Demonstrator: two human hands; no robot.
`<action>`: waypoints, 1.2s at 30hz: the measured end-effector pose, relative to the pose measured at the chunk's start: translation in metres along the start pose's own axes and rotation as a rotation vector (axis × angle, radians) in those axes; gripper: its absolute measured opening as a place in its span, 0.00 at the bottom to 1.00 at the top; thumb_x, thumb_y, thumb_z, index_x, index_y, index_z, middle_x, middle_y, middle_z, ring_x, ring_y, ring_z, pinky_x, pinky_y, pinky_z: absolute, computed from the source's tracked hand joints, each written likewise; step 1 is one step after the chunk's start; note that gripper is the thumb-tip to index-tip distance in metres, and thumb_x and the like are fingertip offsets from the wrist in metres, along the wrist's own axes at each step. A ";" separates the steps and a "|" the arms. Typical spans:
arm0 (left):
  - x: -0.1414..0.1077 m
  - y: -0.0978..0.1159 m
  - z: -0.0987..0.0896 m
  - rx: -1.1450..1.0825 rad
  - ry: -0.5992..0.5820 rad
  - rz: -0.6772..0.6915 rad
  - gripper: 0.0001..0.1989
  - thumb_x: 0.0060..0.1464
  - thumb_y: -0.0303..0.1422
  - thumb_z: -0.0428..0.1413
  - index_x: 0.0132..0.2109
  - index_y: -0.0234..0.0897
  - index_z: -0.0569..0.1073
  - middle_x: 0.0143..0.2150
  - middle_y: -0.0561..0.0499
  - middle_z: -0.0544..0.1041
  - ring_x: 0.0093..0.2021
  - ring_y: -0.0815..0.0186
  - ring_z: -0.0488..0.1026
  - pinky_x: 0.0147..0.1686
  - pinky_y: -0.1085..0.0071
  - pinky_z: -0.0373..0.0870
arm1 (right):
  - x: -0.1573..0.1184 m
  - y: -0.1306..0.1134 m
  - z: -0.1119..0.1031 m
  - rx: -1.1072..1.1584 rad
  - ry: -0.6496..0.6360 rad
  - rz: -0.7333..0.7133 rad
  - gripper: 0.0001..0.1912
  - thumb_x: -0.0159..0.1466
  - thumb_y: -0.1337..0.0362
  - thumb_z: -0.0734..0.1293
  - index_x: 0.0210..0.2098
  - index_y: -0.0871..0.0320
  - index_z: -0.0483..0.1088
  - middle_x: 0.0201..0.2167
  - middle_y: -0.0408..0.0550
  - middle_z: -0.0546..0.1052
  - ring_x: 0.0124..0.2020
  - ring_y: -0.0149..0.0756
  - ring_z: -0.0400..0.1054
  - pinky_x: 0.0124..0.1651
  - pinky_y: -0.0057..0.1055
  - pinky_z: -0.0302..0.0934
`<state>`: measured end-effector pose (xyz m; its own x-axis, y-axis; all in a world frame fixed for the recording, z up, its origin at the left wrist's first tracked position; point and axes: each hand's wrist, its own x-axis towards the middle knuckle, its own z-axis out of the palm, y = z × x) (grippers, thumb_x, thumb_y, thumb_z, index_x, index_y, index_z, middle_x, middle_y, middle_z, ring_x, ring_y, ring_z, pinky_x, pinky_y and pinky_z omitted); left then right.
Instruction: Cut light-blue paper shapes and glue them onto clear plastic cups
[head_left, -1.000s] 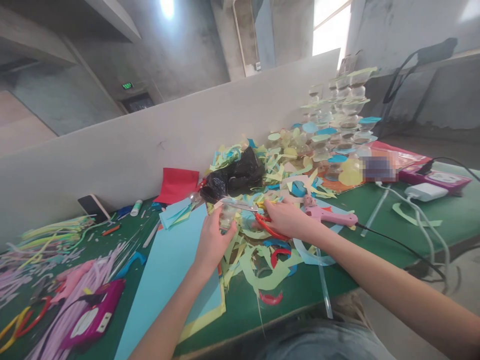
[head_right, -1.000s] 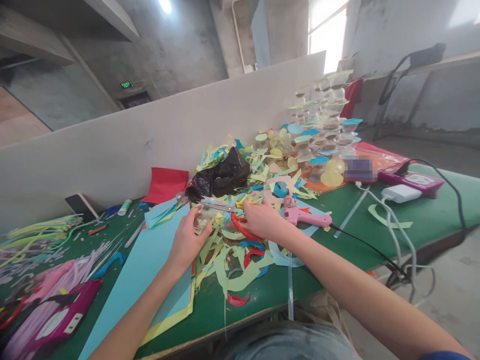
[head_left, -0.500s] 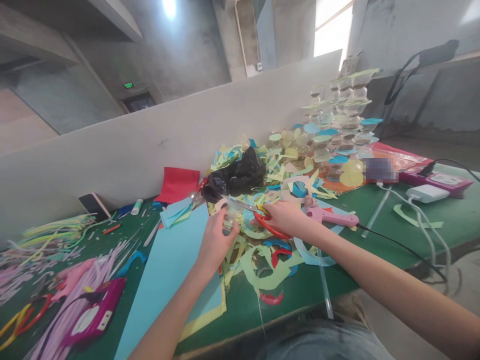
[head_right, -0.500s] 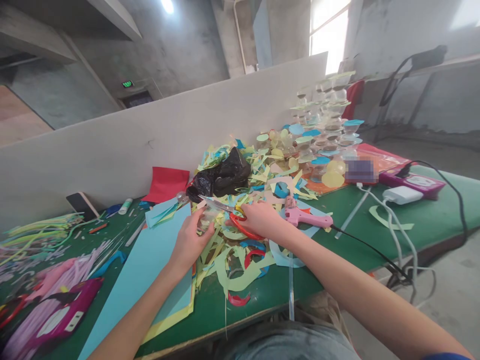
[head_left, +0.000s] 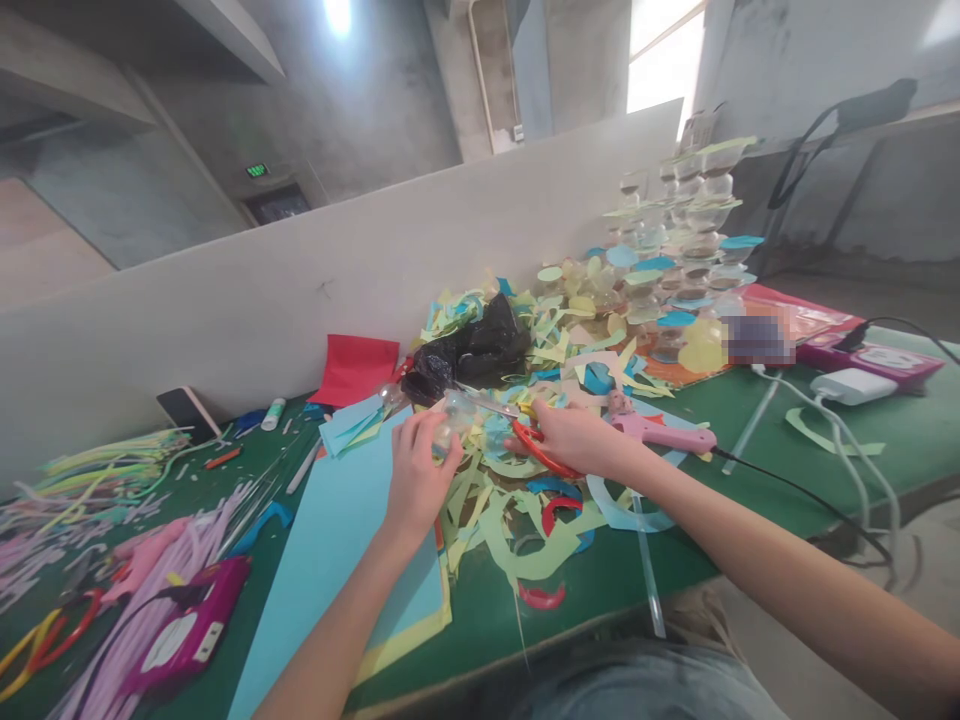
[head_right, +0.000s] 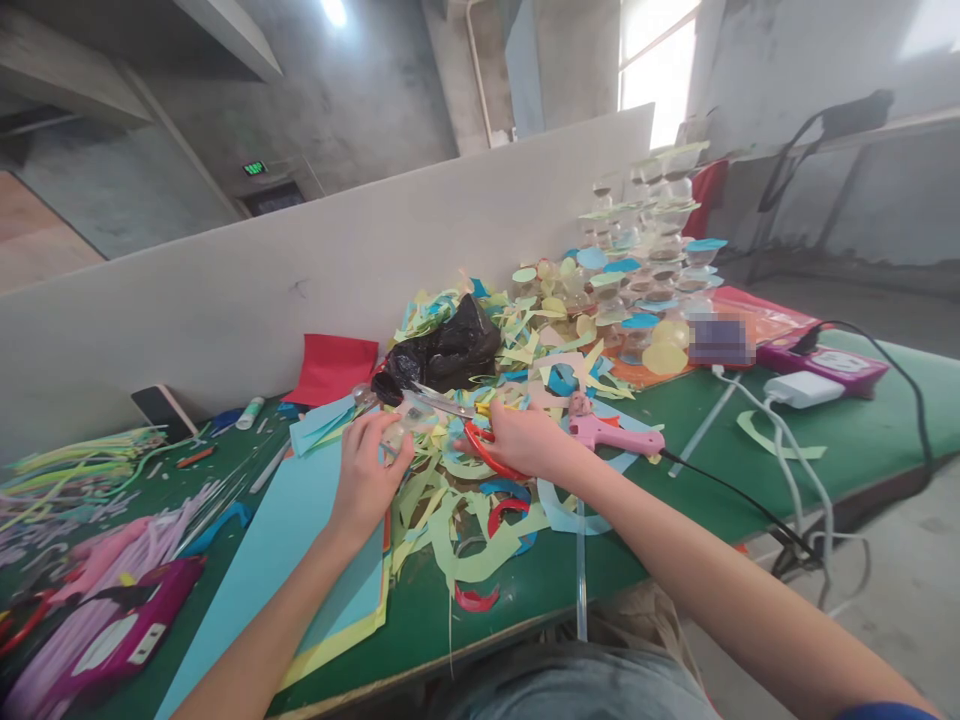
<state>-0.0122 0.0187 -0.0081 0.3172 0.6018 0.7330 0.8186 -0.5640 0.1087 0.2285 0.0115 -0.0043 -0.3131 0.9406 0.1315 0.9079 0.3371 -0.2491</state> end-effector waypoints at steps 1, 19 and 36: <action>0.000 0.000 0.000 0.018 0.014 0.017 0.12 0.59 0.32 0.51 0.50 0.40 0.68 0.47 0.44 0.69 0.51 0.56 0.65 0.53 0.58 0.65 | 0.000 -0.001 0.000 0.007 -0.015 -0.005 0.33 0.64 0.35 0.49 0.39 0.59 0.62 0.23 0.53 0.76 0.25 0.44 0.71 0.37 0.35 0.57; 0.000 0.004 -0.001 0.000 0.007 0.058 0.11 0.59 0.30 0.51 0.49 0.40 0.68 0.48 0.43 0.68 0.51 0.56 0.64 0.52 0.58 0.66 | 0.000 -0.009 -0.004 0.044 -0.055 0.013 0.37 0.62 0.32 0.46 0.39 0.59 0.63 0.25 0.52 0.76 0.28 0.47 0.72 0.28 0.31 0.53; 0.000 0.009 -0.002 -0.081 0.021 -0.068 0.07 0.60 0.33 0.50 0.46 0.41 0.65 0.46 0.46 0.68 0.50 0.58 0.67 0.50 0.61 0.67 | -0.001 -0.006 -0.005 0.042 -0.027 -0.043 0.34 0.63 0.33 0.47 0.39 0.59 0.62 0.20 0.48 0.74 0.23 0.44 0.70 0.35 0.34 0.57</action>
<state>-0.0057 0.0118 -0.0059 0.2512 0.6288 0.7359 0.7964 -0.5664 0.2121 0.2251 0.0087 0.0016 -0.3591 0.9259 0.1171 0.8813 0.3777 -0.2839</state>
